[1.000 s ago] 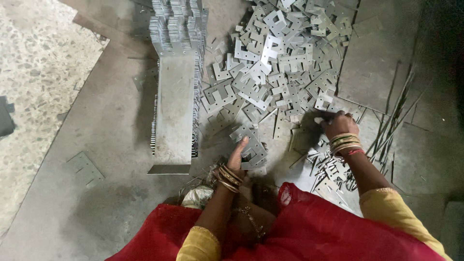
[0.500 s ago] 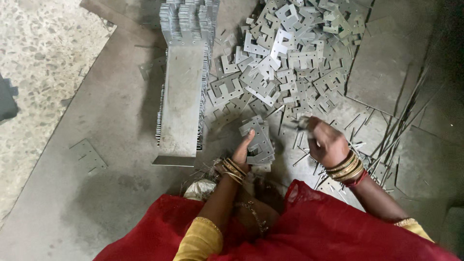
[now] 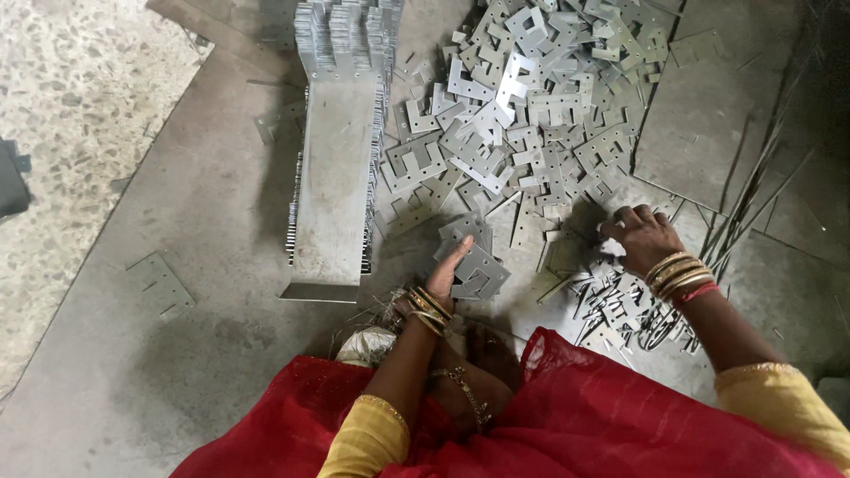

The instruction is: The person sits on the floor and sorts small metal brackets by picking them up from a pile and stacking them into a neat pile. The person handles the brackets one by one, aligning them before placing them in the stack.

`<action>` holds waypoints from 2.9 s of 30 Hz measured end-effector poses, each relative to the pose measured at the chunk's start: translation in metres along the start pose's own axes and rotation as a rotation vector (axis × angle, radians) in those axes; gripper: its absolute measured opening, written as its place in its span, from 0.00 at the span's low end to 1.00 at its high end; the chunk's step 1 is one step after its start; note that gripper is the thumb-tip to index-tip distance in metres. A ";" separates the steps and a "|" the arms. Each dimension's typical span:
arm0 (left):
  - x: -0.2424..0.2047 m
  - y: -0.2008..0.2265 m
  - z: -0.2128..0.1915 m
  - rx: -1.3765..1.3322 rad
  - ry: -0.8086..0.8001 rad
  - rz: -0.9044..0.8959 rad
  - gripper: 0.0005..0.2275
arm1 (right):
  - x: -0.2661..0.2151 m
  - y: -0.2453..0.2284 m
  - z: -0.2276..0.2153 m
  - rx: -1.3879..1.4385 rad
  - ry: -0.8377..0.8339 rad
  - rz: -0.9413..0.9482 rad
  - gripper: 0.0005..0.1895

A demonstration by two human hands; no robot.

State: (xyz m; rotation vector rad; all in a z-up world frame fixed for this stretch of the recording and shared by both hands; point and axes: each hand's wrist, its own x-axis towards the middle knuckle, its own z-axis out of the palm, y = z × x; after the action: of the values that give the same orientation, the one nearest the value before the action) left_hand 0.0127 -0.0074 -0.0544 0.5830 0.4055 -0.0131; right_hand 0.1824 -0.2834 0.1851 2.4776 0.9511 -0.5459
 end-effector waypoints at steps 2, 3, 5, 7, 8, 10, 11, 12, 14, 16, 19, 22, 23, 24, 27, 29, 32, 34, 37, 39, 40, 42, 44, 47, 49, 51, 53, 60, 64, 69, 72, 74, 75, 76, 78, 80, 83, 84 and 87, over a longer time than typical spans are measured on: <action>0.005 -0.007 -0.004 -0.017 0.032 -0.027 0.24 | 0.002 0.001 -0.012 -0.029 -0.054 -0.005 0.25; 0.004 -0.007 -0.003 -0.026 0.052 -0.041 0.24 | 0.001 0.001 -0.018 -0.033 -0.105 0.011 0.18; -0.003 0.000 0.005 -0.006 0.088 -0.113 0.24 | -0.005 -0.003 -0.028 -0.051 0.014 -0.032 0.12; -0.014 0.013 0.018 0.013 0.125 -0.187 0.24 | -0.015 -0.014 -0.032 -0.076 0.353 -0.158 0.15; -0.019 0.020 0.024 0.016 0.144 -0.218 0.24 | -0.019 -0.020 -0.033 0.000 0.541 -0.267 0.13; -0.026 0.028 0.033 0.021 0.103 -0.245 0.23 | -0.028 -0.029 -0.031 0.161 0.918 -0.466 0.12; -0.026 0.030 0.034 0.020 0.067 -0.245 0.23 | -0.024 -0.033 -0.030 0.196 0.876 -0.389 0.12; -0.025 0.030 0.033 0.018 0.029 -0.245 0.22 | -0.017 -0.039 -0.028 0.230 0.833 -0.311 0.13; -0.020 0.024 0.022 0.033 -0.067 -0.204 0.22 | 0.003 -0.046 -0.023 0.263 0.613 -0.088 0.18; -0.011 0.012 0.006 0.089 -0.150 -0.142 0.21 | 0.025 -0.047 -0.016 0.256 0.256 0.212 0.27; 0.002 -0.010 -0.021 0.185 -0.235 -0.068 0.20 | 0.045 -0.052 0.007 0.353 0.236 0.241 0.26; 0.009 -0.024 -0.039 0.183 -0.262 -0.066 0.19 | 0.051 -0.048 0.033 0.452 0.294 0.309 0.28; 0.011 -0.026 -0.040 0.162 -0.267 -0.087 0.18 | 0.050 -0.043 0.042 0.487 0.263 0.343 0.28; 0.013 -0.028 -0.040 0.141 -0.272 -0.107 0.18 | 0.045 -0.037 0.051 0.521 0.233 0.376 0.29; 0.011 -0.023 -0.037 0.315 -0.413 0.149 0.19 | 0.034 -0.017 0.076 0.636 0.167 0.402 0.32; 0.004 -0.019 -0.033 0.174 -0.296 -0.063 0.18 | 0.025 -0.004 0.090 0.730 0.133 0.388 0.31; -0.003 -0.016 -0.027 0.084 -0.212 -0.281 0.17 | 0.016 0.004 0.097 0.833 0.083 0.335 0.26; -0.001 -0.016 -0.027 0.012 -0.302 -0.277 0.21 | 0.013 0.001 0.089 0.808 0.024 0.282 0.21; 0.003 -0.019 -0.029 0.039 -0.469 -0.109 0.29 | 0.006 -0.011 0.063 0.822 0.018 0.281 0.17; 0.001 -0.017 -0.030 0.346 -0.395 -0.017 0.30 | -0.003 -0.020 0.039 0.772 0.046 0.302 0.14; -0.001 -0.013 -0.027 0.338 -0.392 -0.013 0.30 | -0.008 -0.025 0.026 0.747 0.061 0.312 0.13; -0.007 -0.002 -0.017 0.326 -0.390 -0.006 0.31 | -0.017 -0.034 -0.001 0.798 0.081 0.354 0.12; -0.016 0.012 0.000 0.399 -0.168 -0.191 0.28 | -0.024 -0.037 -0.025 0.886 0.089 0.235 0.11; -0.030 0.034 0.025 0.220 -0.077 -0.299 0.29 | -0.028 -0.037 -0.045 1.037 0.099 -0.097 0.11; -0.035 0.047 0.039 0.077 -0.149 -0.322 0.29 | -0.015 -0.046 -0.050 1.104 0.118 -0.206 0.15; -0.040 0.058 0.047 0.007 -0.271 -0.359 0.28 | 0.001 -0.061 -0.046 0.891 0.263 -0.126 0.15; -0.041 0.065 0.054 0.059 -0.287 -0.308 0.27 | 0.017 -0.074 -0.039 0.547 0.341 -0.113 0.19; -0.052 0.074 0.059 0.066 -0.191 -0.311 0.24 | 0.035 -0.084 -0.029 -0.032 0.329 -0.194 0.26; -0.039 0.057 0.043 0.062 -0.176 -0.316 0.25 | 0.008 -0.061 -0.038 -0.054 -0.072 -0.141 0.14; -0.025 0.035 0.021 0.277 -0.054 -0.250 0.32 | -0.020 -0.050 -0.042 0.015 0.467 -0.281 0.06; -0.025 0.035 0.021 0.145 -0.044 -0.331 0.34 | -0.021 -0.055 -0.030 0.148 0.949 -0.532 0.13; -0.031 0.037 0.024 0.054 0.000 -0.321 0.33 | -0.013 -0.063 -0.022 0.149 0.928 -0.529 0.18; -0.033 0.037 0.025 0.007 0.022 -0.315 0.33 | -0.006 -0.070 -0.020 0.098 0.864 -0.478 0.21; -0.035 0.038 0.025 -0.011 -0.048 -0.310 0.31 | 0.000 -0.077 -0.020 0.049 0.800 -0.426 0.24; -0.037 0.040 0.025 -0.043 -0.183 -0.295 0.27 | -0.005 -0.086 -0.026 -0.034 0.823 -0.458 0.19; -0.038 0.043 0.026 0.134 -0.252 -0.094 0.24 | -0.011 -0.095 -0.044 0.004 0.429 -0.320 0.20; -0.038 0.050 0.037 0.137 -0.232 -0.181 0.19 | -0.033 -0.101 -0.079 0.279 -0.338 0.073 0.24; -0.042 0.057 0.045 0.096 -0.202 -0.275 0.17 | -0.040 -0.102 -0.088 0.414 -0.305 0.123 0.24; -0.058 0.088 0.085 -0.042 -0.084 -0.228 0.15 | -0.034 -0.116 -0.114 1.038 0.113 -0.060 0.27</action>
State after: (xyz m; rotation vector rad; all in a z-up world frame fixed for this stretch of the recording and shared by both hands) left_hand 0.0020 0.0151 0.0788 0.4911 0.3884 -0.2464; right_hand 0.1019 -0.1643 0.2676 3.4061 0.9161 -1.1547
